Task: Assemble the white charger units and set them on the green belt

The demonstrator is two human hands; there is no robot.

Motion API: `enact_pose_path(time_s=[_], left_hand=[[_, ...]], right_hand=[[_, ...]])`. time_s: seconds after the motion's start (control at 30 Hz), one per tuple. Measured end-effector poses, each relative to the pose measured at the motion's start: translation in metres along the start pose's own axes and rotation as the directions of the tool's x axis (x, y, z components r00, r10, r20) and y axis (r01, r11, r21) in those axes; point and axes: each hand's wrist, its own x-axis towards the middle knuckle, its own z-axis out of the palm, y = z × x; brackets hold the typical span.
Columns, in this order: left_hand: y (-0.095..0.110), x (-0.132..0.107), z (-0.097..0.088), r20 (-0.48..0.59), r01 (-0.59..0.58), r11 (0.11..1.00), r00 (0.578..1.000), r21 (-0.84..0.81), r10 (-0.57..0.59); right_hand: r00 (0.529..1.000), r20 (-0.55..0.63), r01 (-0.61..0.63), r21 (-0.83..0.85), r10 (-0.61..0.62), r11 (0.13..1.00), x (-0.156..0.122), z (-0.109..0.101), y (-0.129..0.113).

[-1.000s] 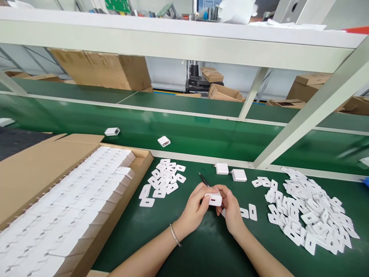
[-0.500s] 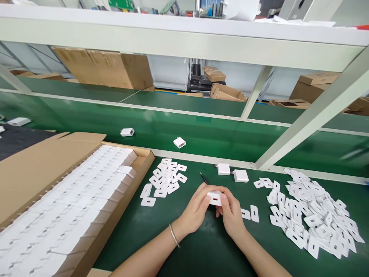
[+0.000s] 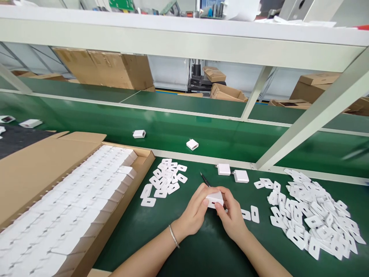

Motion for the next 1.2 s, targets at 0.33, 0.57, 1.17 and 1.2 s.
enact_pose_path(time_s=[0.33, 0.57, 1.17, 1.2], left_hand=[[0.005, 0.005, 0.002, -0.035, -0.041, 0.996, 0.998, 0.083, 0.044], [0.003, 0.001, 0.003, -0.058, -0.092, 0.989, 0.993, 0.116, 0.099], [0.011, 0.014, 0.017, 0.114, 0.356, 0.636, 0.914, -0.685, -0.389], [0.014, 0.015, 0.019, 0.124, 0.352, 0.603, 0.914, -0.716, -0.387]], right_hand=[[0.993, -0.02, 0.111, -0.117, -0.114, 0.987, -0.001, 0.0, 0.003], [0.997, -0.028, 0.076, -0.026, -0.077, 0.997, -0.003, 0.005, 0.0], [0.902, -0.045, 0.359, -0.471, -0.429, 0.805, 0.004, -0.012, 0.008], [0.891, -0.047, 0.375, -0.483, -0.451, 0.791, 0.004, -0.013, 0.007]])
